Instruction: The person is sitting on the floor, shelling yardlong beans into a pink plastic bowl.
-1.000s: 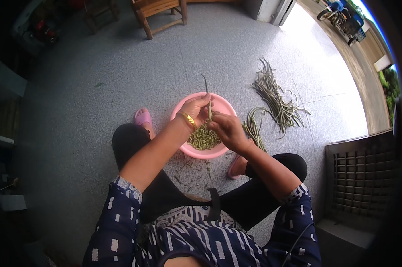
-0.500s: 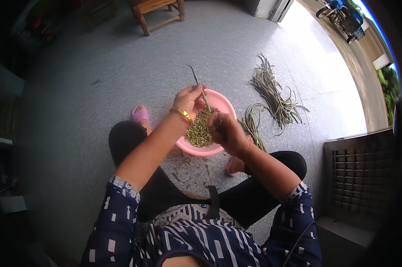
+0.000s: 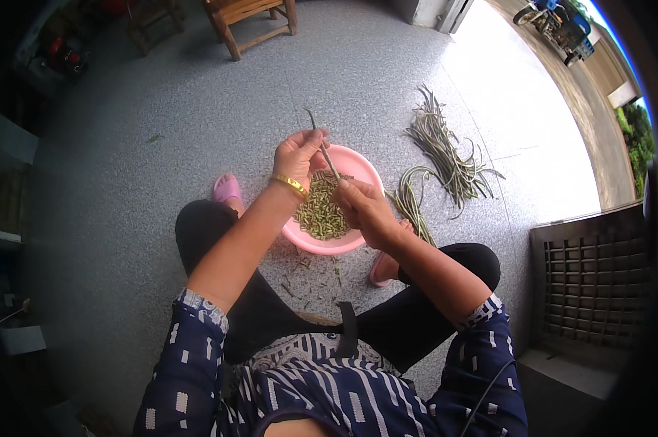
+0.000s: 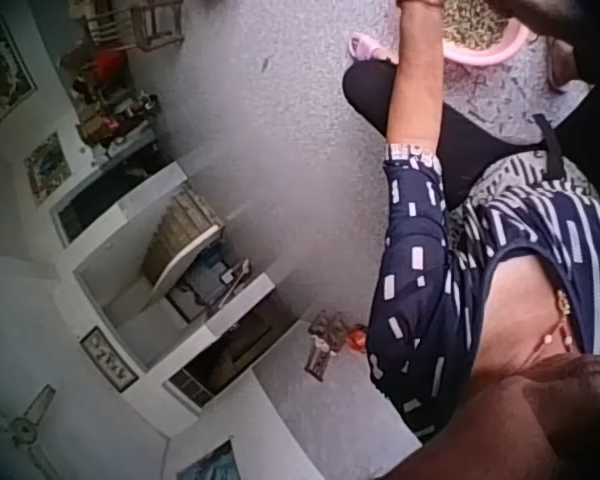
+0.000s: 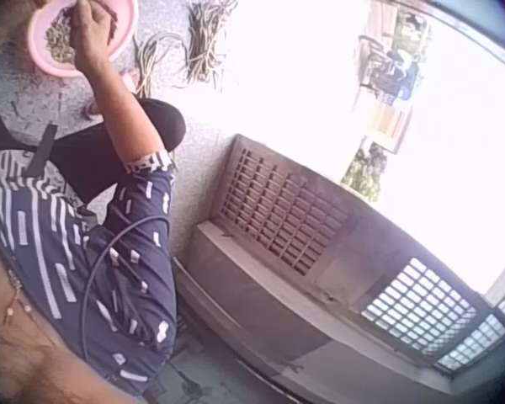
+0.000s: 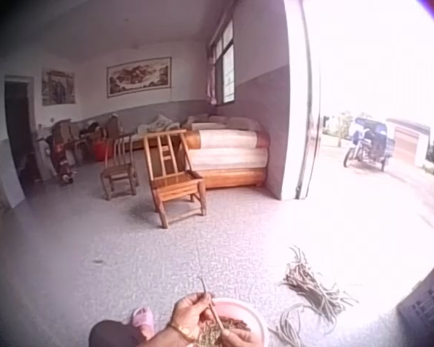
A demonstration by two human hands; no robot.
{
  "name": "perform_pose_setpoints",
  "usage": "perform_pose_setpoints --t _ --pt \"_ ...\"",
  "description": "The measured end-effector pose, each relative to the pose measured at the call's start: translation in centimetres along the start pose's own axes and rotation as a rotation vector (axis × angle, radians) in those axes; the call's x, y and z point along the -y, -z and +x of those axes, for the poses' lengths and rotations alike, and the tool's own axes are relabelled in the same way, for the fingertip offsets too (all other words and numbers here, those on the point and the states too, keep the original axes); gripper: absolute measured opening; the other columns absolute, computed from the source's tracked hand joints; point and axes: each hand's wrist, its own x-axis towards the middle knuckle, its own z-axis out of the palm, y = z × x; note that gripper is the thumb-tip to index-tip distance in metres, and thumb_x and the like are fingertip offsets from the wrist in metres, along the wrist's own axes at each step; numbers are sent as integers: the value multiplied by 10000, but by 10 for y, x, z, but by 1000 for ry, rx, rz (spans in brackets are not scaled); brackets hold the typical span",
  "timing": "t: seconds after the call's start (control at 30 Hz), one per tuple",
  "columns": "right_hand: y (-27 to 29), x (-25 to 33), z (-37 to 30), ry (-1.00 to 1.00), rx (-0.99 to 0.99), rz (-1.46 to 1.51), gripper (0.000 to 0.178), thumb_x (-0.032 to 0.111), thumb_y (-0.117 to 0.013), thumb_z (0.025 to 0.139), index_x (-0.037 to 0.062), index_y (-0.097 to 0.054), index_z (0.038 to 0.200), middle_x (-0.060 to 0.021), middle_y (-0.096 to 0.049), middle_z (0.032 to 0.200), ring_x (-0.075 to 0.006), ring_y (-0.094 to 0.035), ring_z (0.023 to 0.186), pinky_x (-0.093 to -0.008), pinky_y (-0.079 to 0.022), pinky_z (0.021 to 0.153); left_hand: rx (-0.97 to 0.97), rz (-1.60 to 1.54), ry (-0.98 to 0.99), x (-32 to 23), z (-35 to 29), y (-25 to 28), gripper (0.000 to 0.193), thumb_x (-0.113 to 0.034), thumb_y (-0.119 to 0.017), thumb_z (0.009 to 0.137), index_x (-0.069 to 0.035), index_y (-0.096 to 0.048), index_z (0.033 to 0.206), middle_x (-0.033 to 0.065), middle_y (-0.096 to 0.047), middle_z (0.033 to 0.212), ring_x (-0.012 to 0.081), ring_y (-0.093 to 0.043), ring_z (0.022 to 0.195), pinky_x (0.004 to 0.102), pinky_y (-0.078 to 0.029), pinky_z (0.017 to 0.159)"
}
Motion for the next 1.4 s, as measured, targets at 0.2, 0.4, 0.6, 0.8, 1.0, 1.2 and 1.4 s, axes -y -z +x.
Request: perform_pose_setpoints --t 0.2,0.4,0.6,0.8,1.0,1.2,1.4 --pt "-5 2 0 38 -28 -60 285 296 -466 838 54 -507 692 60 -364 531 -32 -282 417 -181 -209 377 1 35 18 2 -2 -2 142 -154 -547 793 -26 -551 853 34 -551 706 43 -476 505 150 -417 456" --pt "-2 8 1 592 57 -677 208 185 -523 801 18 -511 679 -24 -452 569 -128 -435 505 -257 -355 473 4 -137 338 11 0 6 144 -161 -541 798 -30 -549 857 9 -521 680 42 -440 501 193 -396 498" --pt "2 11 -1 792 128 -1003 120 116 -568 745 12 -519 710 -108 -484 615 -224 -484 540 -294 -382 515 -10 -125 361 10 -4 5 146 -176 -537 802 -43 -541 862 -10 -507 674 41 -431 506 203 -398 498" --pt "-5 0 -7 843 216 -834 150 132 -487 796 29 -508 690 -47 -442 561 -161 -466 495 -244 -353 457 -239 -208 370 13 14 19 121 -176 -525 810 -59 -525 840 -9 -523 694 41 -440 517 187 -391 480" --pt "6 1 3 -167 57 195 197 238 -399 819 77 -463 724 39 -356 538 -45 -281 415 -179 -200 387 -51 -134 284 11 5 13 134 -164 -518 815 -54 -526 890 -3 -529 708 32 -456 521 171 -398 484" --pt "9 2 4 -131 72 189 212 263 -452 836 74 -491 749 42 -392 551 -49 -333 421 -170 -226 377 -1 -57 226 16 4 8 129 -157 -510 819 -43 -533 873 2 -531 696 32 -466 523 160 -398 481" --pt "3 3 3 480 -19 -625 164 181 -504 810 38 -517 732 -14 -466 562 -136 -470 511 -222 -339 429 -39 -112 334 17 -2 1 121 -156 -508 818 -46 -534 862 -2 -520 677 40 -459 518 162 -401 484"
